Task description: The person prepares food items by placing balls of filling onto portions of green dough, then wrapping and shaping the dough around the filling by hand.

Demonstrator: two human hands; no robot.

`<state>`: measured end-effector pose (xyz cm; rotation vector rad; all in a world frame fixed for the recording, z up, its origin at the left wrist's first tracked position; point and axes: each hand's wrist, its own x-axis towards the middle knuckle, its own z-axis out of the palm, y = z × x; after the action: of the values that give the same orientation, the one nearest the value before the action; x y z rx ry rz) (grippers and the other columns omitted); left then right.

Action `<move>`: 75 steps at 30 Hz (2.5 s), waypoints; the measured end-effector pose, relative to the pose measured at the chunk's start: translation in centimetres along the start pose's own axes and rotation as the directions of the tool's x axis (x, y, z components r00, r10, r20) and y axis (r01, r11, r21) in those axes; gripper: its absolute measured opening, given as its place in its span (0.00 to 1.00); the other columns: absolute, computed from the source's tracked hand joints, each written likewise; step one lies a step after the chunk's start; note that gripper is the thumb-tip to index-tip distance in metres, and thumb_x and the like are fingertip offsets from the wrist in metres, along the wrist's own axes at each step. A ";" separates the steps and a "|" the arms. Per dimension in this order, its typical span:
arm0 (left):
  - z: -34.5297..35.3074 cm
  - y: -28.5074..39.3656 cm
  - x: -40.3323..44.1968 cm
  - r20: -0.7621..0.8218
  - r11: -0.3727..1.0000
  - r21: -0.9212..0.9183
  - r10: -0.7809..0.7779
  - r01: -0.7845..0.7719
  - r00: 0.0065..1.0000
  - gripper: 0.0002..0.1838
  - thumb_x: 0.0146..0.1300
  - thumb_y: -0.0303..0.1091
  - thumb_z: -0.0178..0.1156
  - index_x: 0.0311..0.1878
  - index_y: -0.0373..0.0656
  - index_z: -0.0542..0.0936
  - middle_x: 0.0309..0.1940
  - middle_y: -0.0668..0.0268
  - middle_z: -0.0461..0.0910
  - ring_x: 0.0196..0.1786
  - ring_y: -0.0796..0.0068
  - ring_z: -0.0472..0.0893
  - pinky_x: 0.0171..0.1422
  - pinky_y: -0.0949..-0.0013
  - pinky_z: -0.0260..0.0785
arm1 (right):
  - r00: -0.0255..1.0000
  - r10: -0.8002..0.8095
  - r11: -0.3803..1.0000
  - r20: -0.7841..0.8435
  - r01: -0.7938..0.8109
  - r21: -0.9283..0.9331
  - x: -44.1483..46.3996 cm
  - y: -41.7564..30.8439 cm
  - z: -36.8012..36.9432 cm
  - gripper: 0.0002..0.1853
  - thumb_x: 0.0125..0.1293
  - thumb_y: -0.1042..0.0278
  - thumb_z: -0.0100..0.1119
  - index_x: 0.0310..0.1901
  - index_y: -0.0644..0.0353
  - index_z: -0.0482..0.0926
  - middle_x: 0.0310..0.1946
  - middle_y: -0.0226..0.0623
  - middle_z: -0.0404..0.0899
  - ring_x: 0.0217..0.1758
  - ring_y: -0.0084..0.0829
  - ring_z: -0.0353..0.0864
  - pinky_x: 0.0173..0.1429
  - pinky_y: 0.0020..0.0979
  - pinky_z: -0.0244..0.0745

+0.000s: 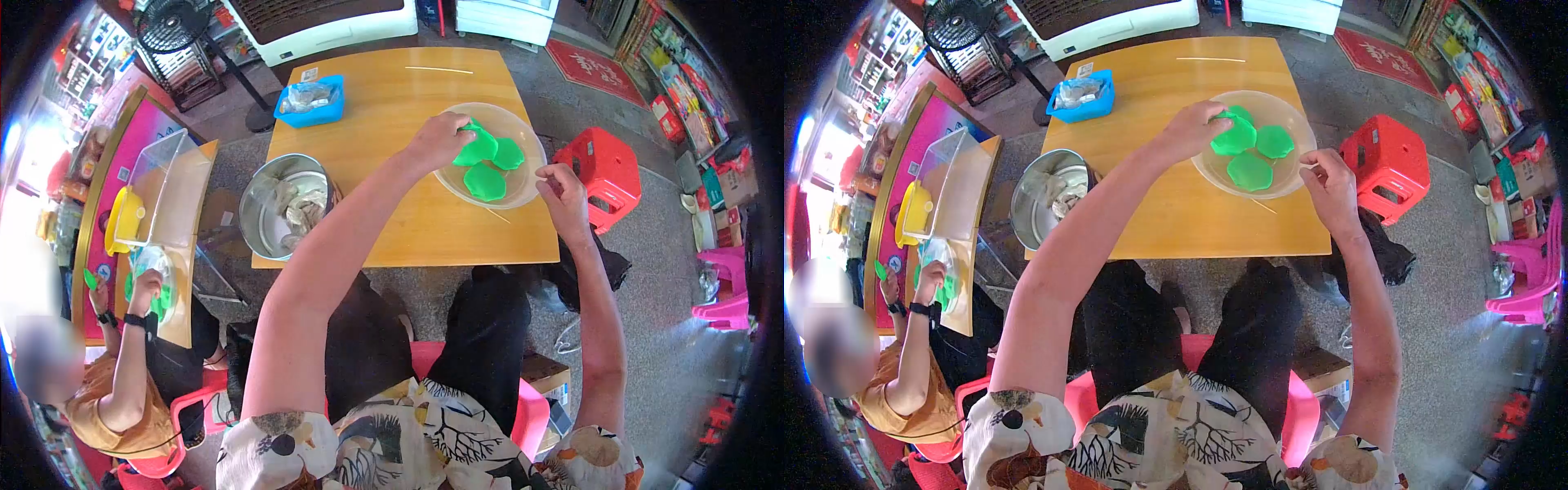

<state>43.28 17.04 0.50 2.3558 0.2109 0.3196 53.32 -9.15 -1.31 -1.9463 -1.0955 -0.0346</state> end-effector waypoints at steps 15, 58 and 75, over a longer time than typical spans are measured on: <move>-2.8 4.2 -16.0 0.059 0.407 -0.892 -0.325 0.196 0.944 0.17 0.70 0.39 0.57 0.56 0.39 0.77 0.47 0.65 0.82 0.51 0.74 0.80 0.60 0.67 0.73 | 0.975 0.025 0.691 0.219 -0.175 0.701 -3.4 -13.2 7.0 0.06 0.67 0.68 0.61 0.40 0.61 0.79 0.32 0.22 0.75 0.35 0.14 0.72 0.40 0.21 0.69; -5.1 1.4 -31.3 -0.362 0.987 -0.033 -0.158 0.157 0.919 0.07 0.64 0.25 0.60 0.45 0.38 0.77 0.37 0.60 0.80 0.41 0.74 0.81 0.48 0.68 0.73 | 0.965 0.028 0.654 0.261 -0.215 0.725 -9.0 -16.3 11.0 0.27 0.68 0.79 0.43 0.69 0.60 0.62 0.65 0.41 0.69 0.65 0.32 0.72 0.65 0.32 0.67; 8.0 9.0 -21.2 -0.083 0.943 -0.314 0.088 -0.110 0.993 0.13 0.54 0.13 0.61 0.40 0.40 0.79 0.44 0.60 0.79 0.41 0.75 0.79 0.41 0.75 0.72 | 0.854 0.089 0.911 0.512 -0.278 0.304 -16.8 -8.7 -1.1 0.24 0.58 0.63 0.68 0.53 0.60 0.69 0.44 0.46 0.75 0.48 0.45 0.80 0.49 0.40 0.76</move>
<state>25.89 0.24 -2.41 2.0400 0.0662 0.4487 37.37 -19.30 -1.63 -1.7397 -1.1202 0.7642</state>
